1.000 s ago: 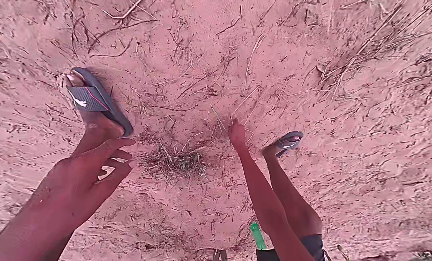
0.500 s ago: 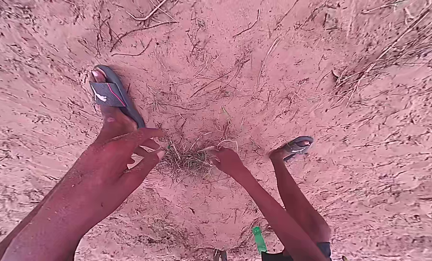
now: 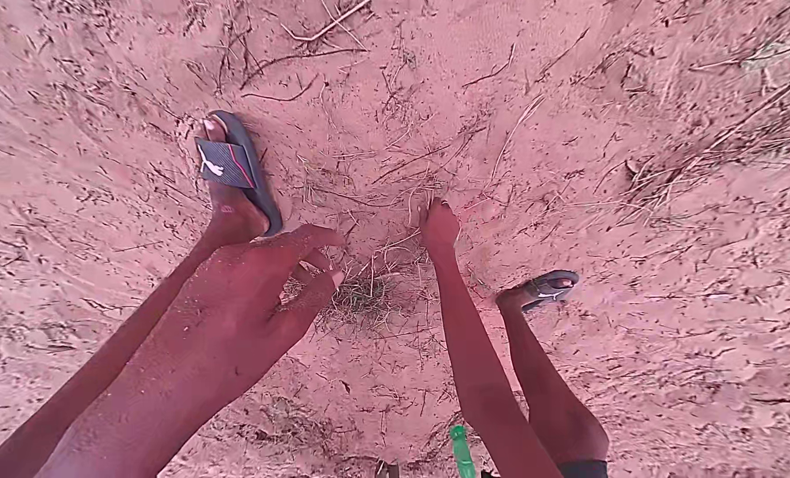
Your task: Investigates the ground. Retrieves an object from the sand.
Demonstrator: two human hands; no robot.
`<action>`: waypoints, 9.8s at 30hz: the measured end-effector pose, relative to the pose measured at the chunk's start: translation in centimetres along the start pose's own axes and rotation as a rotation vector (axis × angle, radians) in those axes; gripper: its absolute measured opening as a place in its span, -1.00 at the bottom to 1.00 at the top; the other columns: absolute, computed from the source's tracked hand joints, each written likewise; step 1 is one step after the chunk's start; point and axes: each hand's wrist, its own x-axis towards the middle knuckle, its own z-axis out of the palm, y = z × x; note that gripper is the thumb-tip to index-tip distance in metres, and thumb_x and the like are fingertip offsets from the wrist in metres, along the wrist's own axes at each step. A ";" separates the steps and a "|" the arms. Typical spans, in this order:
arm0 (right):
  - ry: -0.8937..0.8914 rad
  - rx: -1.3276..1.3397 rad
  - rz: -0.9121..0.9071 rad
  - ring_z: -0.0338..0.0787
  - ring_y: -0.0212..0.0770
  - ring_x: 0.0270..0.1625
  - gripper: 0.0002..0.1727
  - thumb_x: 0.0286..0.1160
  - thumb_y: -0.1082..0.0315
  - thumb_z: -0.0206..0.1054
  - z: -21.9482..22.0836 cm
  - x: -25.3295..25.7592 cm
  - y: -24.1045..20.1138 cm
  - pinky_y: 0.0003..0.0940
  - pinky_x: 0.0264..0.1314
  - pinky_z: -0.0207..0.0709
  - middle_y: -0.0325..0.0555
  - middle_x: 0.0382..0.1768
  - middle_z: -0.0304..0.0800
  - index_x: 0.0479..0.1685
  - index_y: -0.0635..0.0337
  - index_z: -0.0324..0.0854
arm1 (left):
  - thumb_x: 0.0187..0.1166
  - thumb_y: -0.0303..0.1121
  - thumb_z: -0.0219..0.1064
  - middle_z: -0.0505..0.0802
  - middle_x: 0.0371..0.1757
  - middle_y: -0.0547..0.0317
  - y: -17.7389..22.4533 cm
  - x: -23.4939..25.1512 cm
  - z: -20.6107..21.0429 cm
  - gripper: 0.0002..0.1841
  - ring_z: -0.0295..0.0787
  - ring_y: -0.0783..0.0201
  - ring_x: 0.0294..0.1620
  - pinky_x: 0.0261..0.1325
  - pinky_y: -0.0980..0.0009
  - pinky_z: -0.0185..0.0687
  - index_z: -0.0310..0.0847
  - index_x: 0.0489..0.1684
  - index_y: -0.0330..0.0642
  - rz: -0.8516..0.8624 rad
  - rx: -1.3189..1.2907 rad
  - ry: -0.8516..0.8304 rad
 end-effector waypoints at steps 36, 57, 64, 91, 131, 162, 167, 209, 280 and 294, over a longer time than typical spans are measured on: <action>0.049 0.560 0.199 0.86 0.13 -0.09 -0.56 0.81 0.19 0.07 2.9 0.9 11.9 0.16 0.07 0.65 0.23 -0.15 0.87 -0.04 0.37 0.78 | 0.68 -0.08 0.19 0.88 0.13 0.20 -4.2 1.1 0.4 -0.63 0.89 0.23 -0.05 -0.05 0.23 0.88 0.67 0.32 0.01 -0.056 -0.400 0.029; -0.401 0.140 -0.693 0.86 0.32 -0.15 -0.76 0.55 0.47 0.24 3.5 -7.1 10.2 0.30 0.06 0.58 0.33 -0.34 0.84 -0.32 0.50 0.76 | 0.60 -0.13 0.33 0.89 0.08 0.24 -5.1 -0.1 0.4 -0.62 0.88 0.32 -0.05 -0.02 0.35 0.86 0.65 0.31 -0.03 -0.005 -0.354 0.030; -0.216 0.312 -0.074 0.81 0.17 -0.30 -0.51 0.79 0.10 0.11 5.9 -10.7 12.6 0.19 -0.11 0.63 0.19 -0.46 0.76 -0.21 0.42 0.68 | 0.58 -0.19 0.31 0.91 0.05 0.21 -4.7 0.0 0.5 -0.63 0.88 0.30 -0.07 -0.04 0.36 0.84 0.64 0.31 -0.06 -0.029 -0.378 0.067; -0.178 0.173 -0.114 0.82 0.33 0.04 -0.20 0.45 -0.06 0.55 1.1 -11.0 7.5 0.27 0.08 0.68 0.40 0.11 0.75 0.52 0.34 0.47 | 0.58 -0.06 0.32 0.91 0.07 0.31 -4.4 0.3 0.3 -0.59 0.91 0.32 -0.02 -0.05 0.30 0.92 0.63 0.36 0.07 -0.024 -0.331 0.002; -0.102 0.151 0.190 0.84 0.24 0.19 -0.51 0.76 0.02 0.16 4.4 -1.1 3.6 0.25 0.18 0.65 0.26 0.02 0.86 -0.05 0.31 0.77 | 0.63 0.00 0.21 0.87 0.10 0.52 -3.8 -0.6 -0.2 -0.60 0.87 0.51 -0.02 -0.13 0.46 0.86 0.61 0.39 0.24 -0.012 -0.149 -0.004; -0.257 0.225 -0.130 0.81 0.26 0.06 -0.62 0.64 0.20 0.32 3.3 -0.2 5.5 0.27 0.23 0.54 0.34 -0.11 0.83 -0.07 0.46 0.74 | 0.66 -0.02 0.16 0.88 0.09 0.39 -3.2 -0.3 -1.6 -0.57 0.86 0.44 -0.02 -0.02 0.32 0.85 0.59 0.44 0.13 -0.089 -0.144 -0.060; -0.728 0.085 -0.535 0.81 0.27 0.07 -0.70 0.63 0.33 0.31 6.9 -10.2 5.4 0.23 0.29 0.52 0.34 -0.12 0.84 -0.12 0.50 0.76 | 0.70 -0.08 0.06 0.87 0.05 0.16 -2.9 -0.4 -2.2 -0.56 0.85 0.28 -0.04 -0.02 0.12 0.78 0.59 0.45 0.01 -0.091 -0.029 -0.073; -0.302 -0.159 -0.225 0.77 0.29 0.28 -0.73 0.59 0.48 0.20 8.3 -8.2 8.3 0.19 0.26 0.63 0.33 0.12 0.79 0.06 0.41 0.75 | 0.66 0.01 0.10 0.86 0.04 0.37 -2.3 1.1 -2.0 -0.58 0.84 0.40 -0.04 -0.08 0.23 0.81 0.62 0.37 0.14 -0.011 0.027 -0.115; -0.126 -0.255 -0.544 0.26 0.32 0.79 -0.18 0.60 0.30 0.34 -8.5 -2.9 -12.0 0.24 0.63 0.31 0.22 0.83 0.15 0.91 -0.04 0.10 | 0.79 -0.27 0.12 0.65 0.48 -0.30 2.9 4.4 -1.0 -0.49 0.57 -0.29 0.51 0.47 -0.23 0.46 0.36 0.71 -0.16 -0.414 0.231 -0.394; 0.457 0.063 -0.539 0.55 0.55 0.50 -0.08 0.47 0.06 0.53 -32.1 11.7 -37.9 0.41 0.40 0.49 0.56 0.52 0.46 0.80 0.24 0.22 | 0.71 -0.47 0.16 0.67 0.46 -0.30 1.4 6.5 -13.1 -0.51 0.58 -0.27 0.49 0.43 -0.15 0.49 0.40 0.66 -0.22 -0.218 0.161 -0.333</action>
